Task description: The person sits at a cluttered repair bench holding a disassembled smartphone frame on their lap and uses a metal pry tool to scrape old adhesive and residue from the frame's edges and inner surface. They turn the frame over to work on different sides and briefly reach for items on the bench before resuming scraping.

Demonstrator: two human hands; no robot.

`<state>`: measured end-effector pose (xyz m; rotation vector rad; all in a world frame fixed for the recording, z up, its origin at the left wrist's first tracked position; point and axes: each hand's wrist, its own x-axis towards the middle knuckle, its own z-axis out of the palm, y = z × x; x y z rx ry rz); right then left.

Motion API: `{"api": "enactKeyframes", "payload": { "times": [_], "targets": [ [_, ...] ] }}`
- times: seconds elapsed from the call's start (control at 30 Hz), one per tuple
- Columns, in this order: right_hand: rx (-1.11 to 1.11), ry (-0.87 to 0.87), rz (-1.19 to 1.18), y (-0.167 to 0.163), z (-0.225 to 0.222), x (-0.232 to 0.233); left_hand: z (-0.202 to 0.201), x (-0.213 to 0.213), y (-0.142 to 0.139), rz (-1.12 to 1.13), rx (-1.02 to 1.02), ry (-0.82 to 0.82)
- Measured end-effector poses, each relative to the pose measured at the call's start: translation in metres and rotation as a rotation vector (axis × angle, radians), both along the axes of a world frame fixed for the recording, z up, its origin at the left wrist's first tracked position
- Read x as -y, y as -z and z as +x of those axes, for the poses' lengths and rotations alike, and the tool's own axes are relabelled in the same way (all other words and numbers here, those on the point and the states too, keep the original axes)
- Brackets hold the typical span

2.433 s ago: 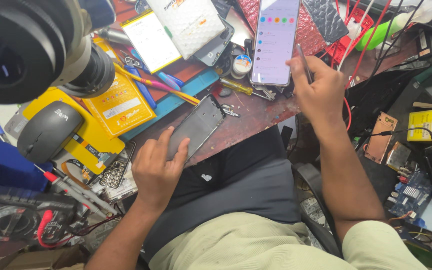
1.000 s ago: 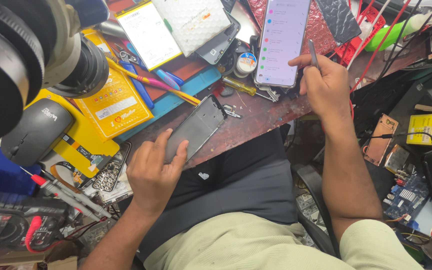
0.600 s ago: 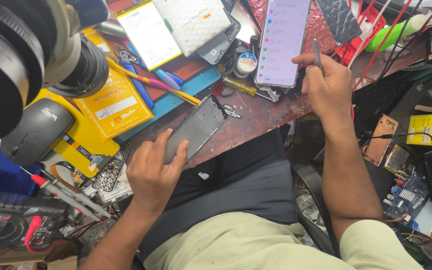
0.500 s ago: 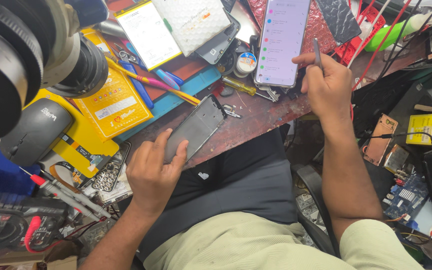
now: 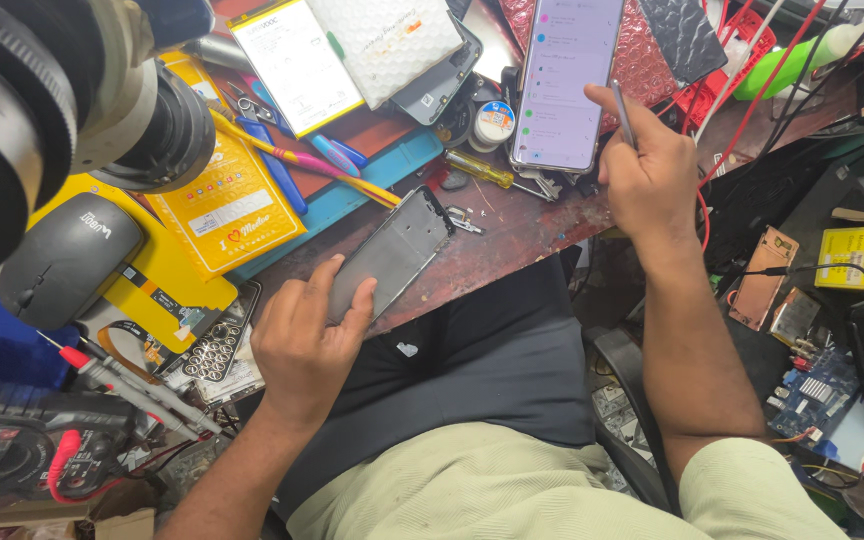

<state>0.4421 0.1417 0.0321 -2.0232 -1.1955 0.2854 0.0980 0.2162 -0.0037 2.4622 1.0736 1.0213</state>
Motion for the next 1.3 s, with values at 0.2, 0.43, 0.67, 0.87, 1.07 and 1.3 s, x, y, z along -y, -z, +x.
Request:
{"api": "enactKeyframes", "payload": {
  "times": [0.2,0.43,0.67,0.87,1.07,1.3],
  "targets": [
    [0.026,-0.02,0.007,0.0,-0.002,-0.004,0.0,0.0,0.001,0.006,0.01,0.002],
    [0.134,-0.014,-0.045,0.001,0.003,-0.012,0.001,-0.001,-0.001,-0.003,0.012,0.001],
    [0.08,-0.017,0.01,0.001,0.003,-0.003,0.0,-0.001,-0.001,-0.003,0.004,0.003],
    [0.061,0.019,0.072,0.001,0.0,0.004,0.0,0.0,-0.001,0.001,0.007,0.005],
    [0.069,0.052,0.068,-0.001,-0.006,0.006,0.0,0.0,-0.003,0.004,0.015,0.006],
    [0.009,0.043,-0.059,-0.004,-0.012,0.005,0.0,-0.001,-0.003,-0.024,0.036,0.004]
  ]
}}
